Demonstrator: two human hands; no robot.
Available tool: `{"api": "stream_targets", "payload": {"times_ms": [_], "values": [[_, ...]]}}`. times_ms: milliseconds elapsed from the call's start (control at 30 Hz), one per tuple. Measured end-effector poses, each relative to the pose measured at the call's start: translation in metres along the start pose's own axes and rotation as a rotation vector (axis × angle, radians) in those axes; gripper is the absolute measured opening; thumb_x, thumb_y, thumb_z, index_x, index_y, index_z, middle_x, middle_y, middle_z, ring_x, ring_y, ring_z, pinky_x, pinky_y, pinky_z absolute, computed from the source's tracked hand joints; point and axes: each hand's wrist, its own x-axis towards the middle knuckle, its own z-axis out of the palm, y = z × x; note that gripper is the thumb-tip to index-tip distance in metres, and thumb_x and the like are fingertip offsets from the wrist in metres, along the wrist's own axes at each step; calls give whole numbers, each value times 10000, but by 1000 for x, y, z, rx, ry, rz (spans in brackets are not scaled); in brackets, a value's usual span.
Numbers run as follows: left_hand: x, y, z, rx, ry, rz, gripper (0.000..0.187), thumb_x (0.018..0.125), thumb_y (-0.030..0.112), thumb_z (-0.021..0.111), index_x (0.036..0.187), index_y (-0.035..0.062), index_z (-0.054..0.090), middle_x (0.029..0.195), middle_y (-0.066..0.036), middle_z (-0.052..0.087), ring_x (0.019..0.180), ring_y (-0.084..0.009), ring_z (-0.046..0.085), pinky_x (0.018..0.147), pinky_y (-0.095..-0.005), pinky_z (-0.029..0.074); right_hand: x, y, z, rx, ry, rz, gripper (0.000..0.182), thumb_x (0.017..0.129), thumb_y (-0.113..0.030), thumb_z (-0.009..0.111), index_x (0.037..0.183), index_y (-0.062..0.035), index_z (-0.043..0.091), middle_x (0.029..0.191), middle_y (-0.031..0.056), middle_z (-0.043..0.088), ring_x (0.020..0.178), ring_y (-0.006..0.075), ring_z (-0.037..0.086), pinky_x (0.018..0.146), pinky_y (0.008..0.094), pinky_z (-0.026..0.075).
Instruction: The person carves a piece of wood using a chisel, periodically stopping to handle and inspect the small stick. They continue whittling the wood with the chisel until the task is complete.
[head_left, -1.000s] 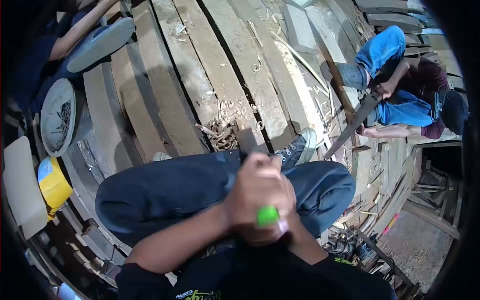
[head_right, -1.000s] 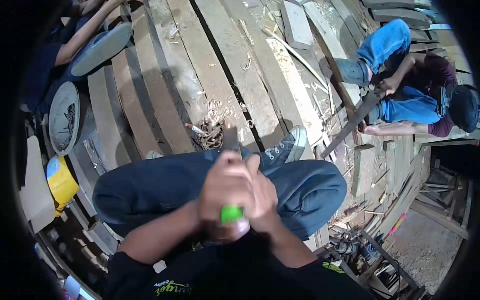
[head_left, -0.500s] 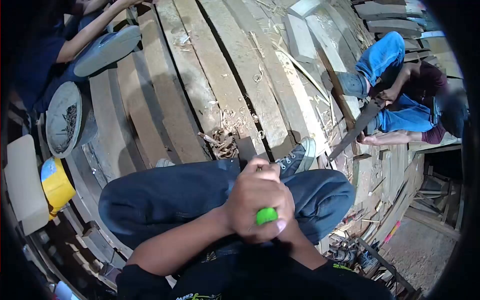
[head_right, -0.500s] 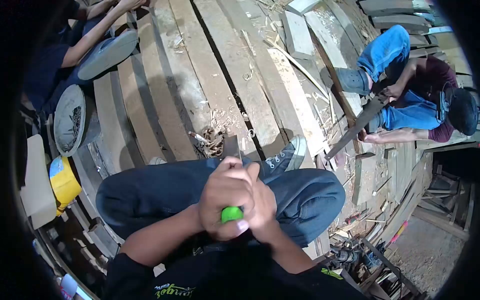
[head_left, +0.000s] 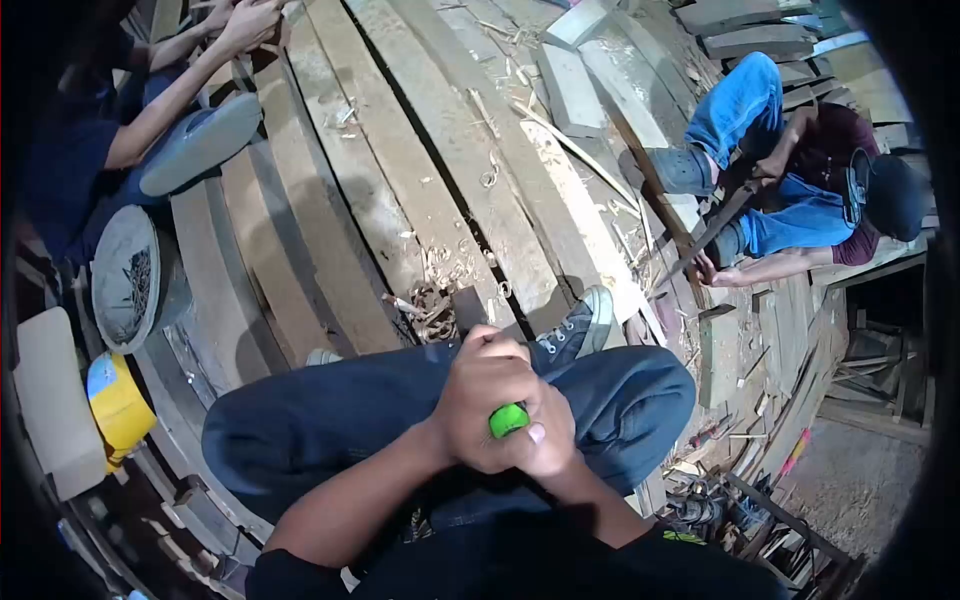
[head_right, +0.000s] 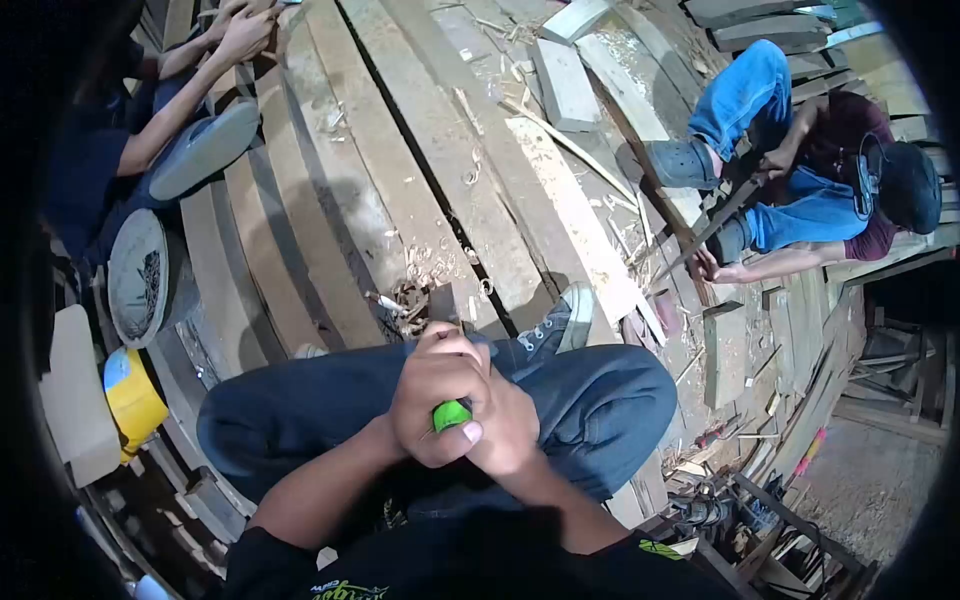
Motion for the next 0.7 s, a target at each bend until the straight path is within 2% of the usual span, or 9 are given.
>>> {"api": "stream_targets", "payload": {"times_ms": [233, 267, 400, 567, 700], "values": [[1, 0, 3, 15, -8, 7, 273, 756, 370, 636, 708, 111, 565, 689, -22, 570, 733, -245, 579, 806, -393, 363, -6, 14, 9, 22, 85, -146, 547, 831, -366, 674, 1284, -106, 510, 1076, 161, 670, 922, 404, 689, 718, 488, 557], [1, 1, 2, 15, -17, 7, 287, 767, 381, 641, 709, 109, 570, 695, -24, 576, 729, -249, 580, 797, -392, 369, -5, 10, 7, 12, 33, -49, 558, 828, -356, 674, 1302, -113, 510, 1121, 162, 652, 939, 405, 686, 734, 486, 559], [2, 2, 3, 14, -9, -11, 308, 783, 395, 645, 698, 109, 570, 697, -27, 585, 733, -256, 589, 784, -386, 380, -7, 18, 9, -20, -6, -90, 576, 830, -348, 666, 1329, -118, 495, 1159, 161, 634, 968, 404, 679, 756, 493, 557], [4, 3, 3, 15, -8, 8, 305, 791, 387, 644, 689, 111, 562, 689, -27, 587, 714, -249, 581, 772, -379, 380, -6, 11, 3, 14, -74, 22, 622, 806, -383, 669, 1345, -131, 485, 1194, 155, 622, 999, 402, 671, 765, 502, 554], [4, 2, 1, 26, -13, 7, 303, 793, 384, 643, 683, 113, 561, 685, -23, 587, 702, -245, 572, 774, -383, 373, -8, 20, 9, -2, -33, -79, 655, 788, -397, 677, 1352, -130, 477, 1193, 154, 621, 990, 406, 672, 762, 500, 552]]}}
